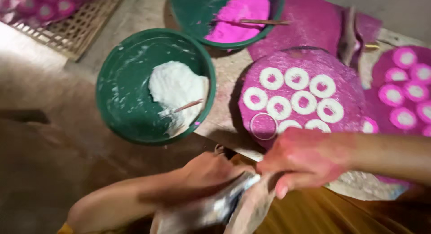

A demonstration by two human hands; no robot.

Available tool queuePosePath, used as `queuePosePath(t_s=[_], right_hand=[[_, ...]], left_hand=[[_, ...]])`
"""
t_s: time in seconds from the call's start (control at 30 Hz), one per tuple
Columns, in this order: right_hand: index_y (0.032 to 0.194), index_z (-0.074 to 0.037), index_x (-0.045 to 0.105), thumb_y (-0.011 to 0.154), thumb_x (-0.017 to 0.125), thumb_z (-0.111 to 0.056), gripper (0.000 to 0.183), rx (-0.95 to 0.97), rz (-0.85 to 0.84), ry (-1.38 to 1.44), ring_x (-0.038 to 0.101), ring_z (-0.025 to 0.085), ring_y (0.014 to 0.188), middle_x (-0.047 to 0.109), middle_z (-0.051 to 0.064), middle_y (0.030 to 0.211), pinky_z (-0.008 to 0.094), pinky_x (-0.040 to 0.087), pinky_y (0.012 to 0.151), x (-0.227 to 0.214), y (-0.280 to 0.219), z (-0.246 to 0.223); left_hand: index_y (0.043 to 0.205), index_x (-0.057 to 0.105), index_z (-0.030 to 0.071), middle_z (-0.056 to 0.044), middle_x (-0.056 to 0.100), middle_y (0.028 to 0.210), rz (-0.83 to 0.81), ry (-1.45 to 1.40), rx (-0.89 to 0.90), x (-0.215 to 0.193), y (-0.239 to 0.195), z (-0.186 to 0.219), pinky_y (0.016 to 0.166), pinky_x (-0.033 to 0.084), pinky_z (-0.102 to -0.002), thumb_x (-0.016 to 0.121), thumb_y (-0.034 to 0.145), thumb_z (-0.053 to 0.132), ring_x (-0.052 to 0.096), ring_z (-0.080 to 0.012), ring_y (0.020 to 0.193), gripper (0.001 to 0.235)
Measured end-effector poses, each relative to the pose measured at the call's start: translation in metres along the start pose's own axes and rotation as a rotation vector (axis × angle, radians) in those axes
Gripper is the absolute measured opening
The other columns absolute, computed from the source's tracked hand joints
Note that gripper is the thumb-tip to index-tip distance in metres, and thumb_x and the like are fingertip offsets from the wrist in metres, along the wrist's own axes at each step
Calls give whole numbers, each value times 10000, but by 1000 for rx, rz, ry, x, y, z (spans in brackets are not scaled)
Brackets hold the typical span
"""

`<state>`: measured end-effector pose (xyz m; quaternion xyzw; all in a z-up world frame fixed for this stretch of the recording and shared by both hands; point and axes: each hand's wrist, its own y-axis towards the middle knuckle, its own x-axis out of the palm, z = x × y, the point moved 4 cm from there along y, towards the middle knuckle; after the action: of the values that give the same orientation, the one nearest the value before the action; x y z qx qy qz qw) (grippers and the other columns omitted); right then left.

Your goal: The person uses a handheld press to form pink and white circular items from powders. They repeatedly scoop pink powder into the press, then white powder, press the mixture, and release the formed circles onto a pink mat. The finished circles are arranged in rows on the mat.

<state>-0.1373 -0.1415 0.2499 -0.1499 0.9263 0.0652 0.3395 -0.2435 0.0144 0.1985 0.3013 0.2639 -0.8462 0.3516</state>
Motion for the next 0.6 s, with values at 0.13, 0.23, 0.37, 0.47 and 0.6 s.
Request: queuePosePath(t_s=[0.13, 0.23, 0.37, 0.47, 0.6], right_hand=[[898, -34, 524, 1124, 522, -474, 495, -26, -67, 260, 636, 356, 715, 561, 130, 753, 464, 445, 618, 13, 18, -7], [977, -25, 569, 1135, 479, -437, 450, -84, -46, 385, 647, 350, 730, 588, 120, 782, 461, 460, 633, 2, 33, -6], [906, -66, 584, 1104, 504, -435, 427, -152, 6, 265, 639, 297, 676, 567, 87, 735, 445, 470, 620, -8, 50, 10], [844, -131, 613, 1001, 547, -490, 397, -208, 128, -209, 599, 219, 584, 572, 39, 677, 396, 474, 543, -40, 60, 25], [962, -182, 644, 911, 689, -320, 153, -344, 202, -1308, 646, 187, 647, 660, 48, 744, 319, 486, 541, -96, 92, 36]], left_hand=[[1140, 560, 188, -108, 669, 746, 132, -154, -89, -7, -64, 8, 604, 523, -500, 630, 885, 335, 696, -355, 700, 302], [1117, 588, 191, -127, 685, 750, 259, -150, -211, -1, -91, -14, 607, 537, -492, 635, 854, 321, 702, -362, 700, 297], [1264, 581, 175, -145, 694, 923, 407, -240, -293, 9, -119, -78, 697, 552, -453, 615, 880, 281, 703, -330, 807, 400], [1342, 547, 148, -139, 667, 1083, 480, -682, -222, 3, -160, -124, 808, 548, -431, 638, 892, 281, 684, -303, 947, 478], [1446, 500, 112, -131, 630, 1297, 470, -1340, 97, 4, -172, -149, 956, 542, -400, 670, 909, 281, 660, -266, 1133, 589]])
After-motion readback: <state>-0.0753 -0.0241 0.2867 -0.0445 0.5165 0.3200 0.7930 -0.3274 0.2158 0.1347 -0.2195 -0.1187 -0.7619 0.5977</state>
